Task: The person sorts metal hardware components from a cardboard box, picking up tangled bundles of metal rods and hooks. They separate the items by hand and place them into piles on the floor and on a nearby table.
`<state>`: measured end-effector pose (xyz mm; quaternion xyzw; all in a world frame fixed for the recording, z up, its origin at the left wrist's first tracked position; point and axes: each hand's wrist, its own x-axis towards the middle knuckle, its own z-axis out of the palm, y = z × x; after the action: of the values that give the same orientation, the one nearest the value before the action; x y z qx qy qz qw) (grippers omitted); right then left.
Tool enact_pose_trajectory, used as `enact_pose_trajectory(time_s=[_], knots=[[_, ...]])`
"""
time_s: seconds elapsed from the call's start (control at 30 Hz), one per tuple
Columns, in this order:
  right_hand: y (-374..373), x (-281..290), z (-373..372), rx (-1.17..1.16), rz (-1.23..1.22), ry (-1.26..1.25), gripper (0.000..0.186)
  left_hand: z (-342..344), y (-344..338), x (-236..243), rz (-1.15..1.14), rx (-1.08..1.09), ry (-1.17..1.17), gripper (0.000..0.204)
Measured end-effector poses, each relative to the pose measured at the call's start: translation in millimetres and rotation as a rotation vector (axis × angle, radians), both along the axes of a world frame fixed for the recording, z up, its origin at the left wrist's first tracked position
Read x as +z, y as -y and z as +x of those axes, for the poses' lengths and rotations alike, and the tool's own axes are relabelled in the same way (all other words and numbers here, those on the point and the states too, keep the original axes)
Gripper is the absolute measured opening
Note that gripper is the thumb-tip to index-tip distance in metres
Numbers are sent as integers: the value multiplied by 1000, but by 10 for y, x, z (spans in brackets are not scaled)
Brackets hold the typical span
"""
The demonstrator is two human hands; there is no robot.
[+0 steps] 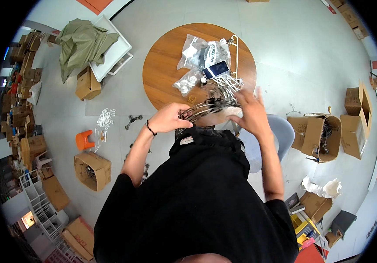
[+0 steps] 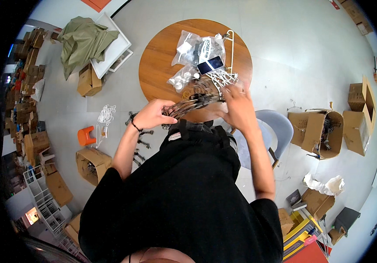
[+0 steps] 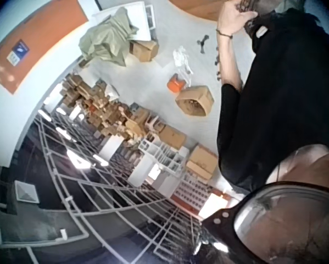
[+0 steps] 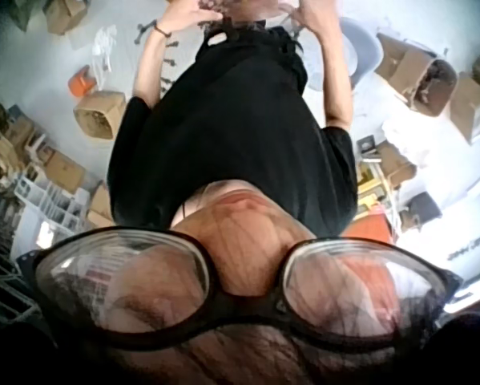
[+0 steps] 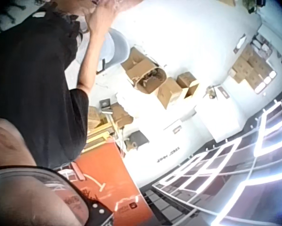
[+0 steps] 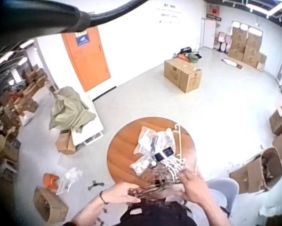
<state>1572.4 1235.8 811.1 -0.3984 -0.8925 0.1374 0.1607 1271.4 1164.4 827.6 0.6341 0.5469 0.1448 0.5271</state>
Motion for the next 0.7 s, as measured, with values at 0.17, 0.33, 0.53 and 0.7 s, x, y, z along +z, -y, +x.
enact_pose_trajectory(time_s=[0.17, 0.33, 0.53, 0.7], knots=[[-24, -452, -113, 115, -738, -219, 43, 105, -312, 245, -54, -212, -192, 47], [213, -370, -191, -162, -925, -378, 41, -180, -257, -126, 325, 429, 472, 89], [345, -172, -377, -96, -915, -475, 35, 494, -183, -81, 568, 641, 1066, 95], [395, 48, -583, 2, -818, -616, 30, 610, -331, 240, 635, 640, 1234, 58]])
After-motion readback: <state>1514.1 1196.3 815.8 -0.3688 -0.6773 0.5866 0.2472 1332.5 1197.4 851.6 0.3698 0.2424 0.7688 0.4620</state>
